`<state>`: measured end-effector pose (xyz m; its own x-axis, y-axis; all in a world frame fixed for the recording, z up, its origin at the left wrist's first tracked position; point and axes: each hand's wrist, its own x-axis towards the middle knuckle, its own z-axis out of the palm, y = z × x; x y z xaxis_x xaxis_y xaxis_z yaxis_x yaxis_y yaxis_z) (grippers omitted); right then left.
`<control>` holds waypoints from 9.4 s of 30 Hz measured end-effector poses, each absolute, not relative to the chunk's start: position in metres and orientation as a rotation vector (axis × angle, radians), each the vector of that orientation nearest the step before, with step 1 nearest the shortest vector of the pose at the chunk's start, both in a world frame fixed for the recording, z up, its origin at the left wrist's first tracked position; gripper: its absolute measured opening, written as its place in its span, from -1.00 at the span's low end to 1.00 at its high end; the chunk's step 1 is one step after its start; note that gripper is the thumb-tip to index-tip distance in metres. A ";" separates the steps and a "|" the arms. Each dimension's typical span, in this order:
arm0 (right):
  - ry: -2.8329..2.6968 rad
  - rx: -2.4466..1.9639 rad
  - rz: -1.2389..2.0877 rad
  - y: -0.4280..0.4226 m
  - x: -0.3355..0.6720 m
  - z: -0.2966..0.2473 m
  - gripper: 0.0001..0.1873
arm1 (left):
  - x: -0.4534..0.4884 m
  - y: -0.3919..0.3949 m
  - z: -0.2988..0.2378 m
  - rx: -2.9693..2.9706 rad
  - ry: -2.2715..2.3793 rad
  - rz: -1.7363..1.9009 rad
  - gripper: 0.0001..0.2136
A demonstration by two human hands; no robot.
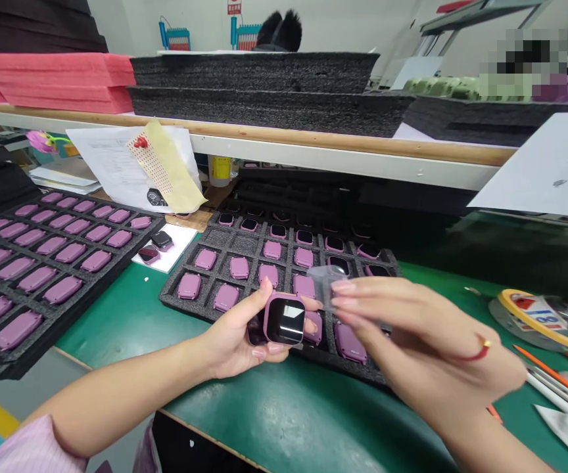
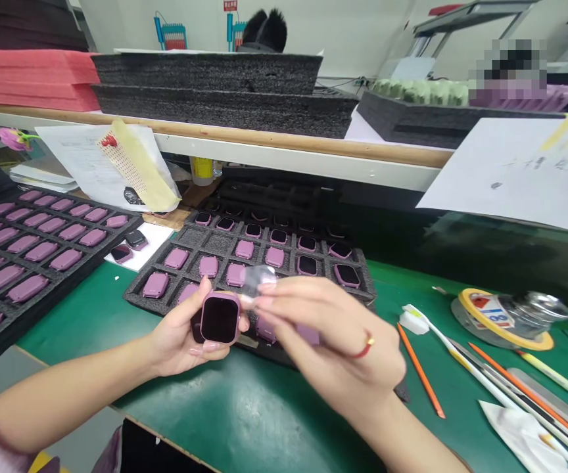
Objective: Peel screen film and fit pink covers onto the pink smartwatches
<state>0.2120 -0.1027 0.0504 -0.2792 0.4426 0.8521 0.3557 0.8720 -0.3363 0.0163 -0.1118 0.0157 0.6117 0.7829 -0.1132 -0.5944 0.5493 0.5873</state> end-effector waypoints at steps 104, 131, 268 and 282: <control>-2.241 -0.454 0.191 -0.117 0.214 0.045 -0.47 | 0.017 -0.115 0.022 0.539 0.431 0.883 -0.54; -2.133 -0.693 0.308 -0.086 0.192 0.037 -0.58 | 0.022 -0.113 0.018 0.631 0.692 0.950 -0.44; -2.028 -0.517 0.517 -0.090 0.190 0.018 -0.06 | 0.011 -0.114 0.028 1.279 0.668 0.886 -0.57; -2.088 -0.525 0.447 -0.093 0.190 0.021 -0.04 | 0.011 -0.112 0.019 1.169 0.576 0.951 -0.56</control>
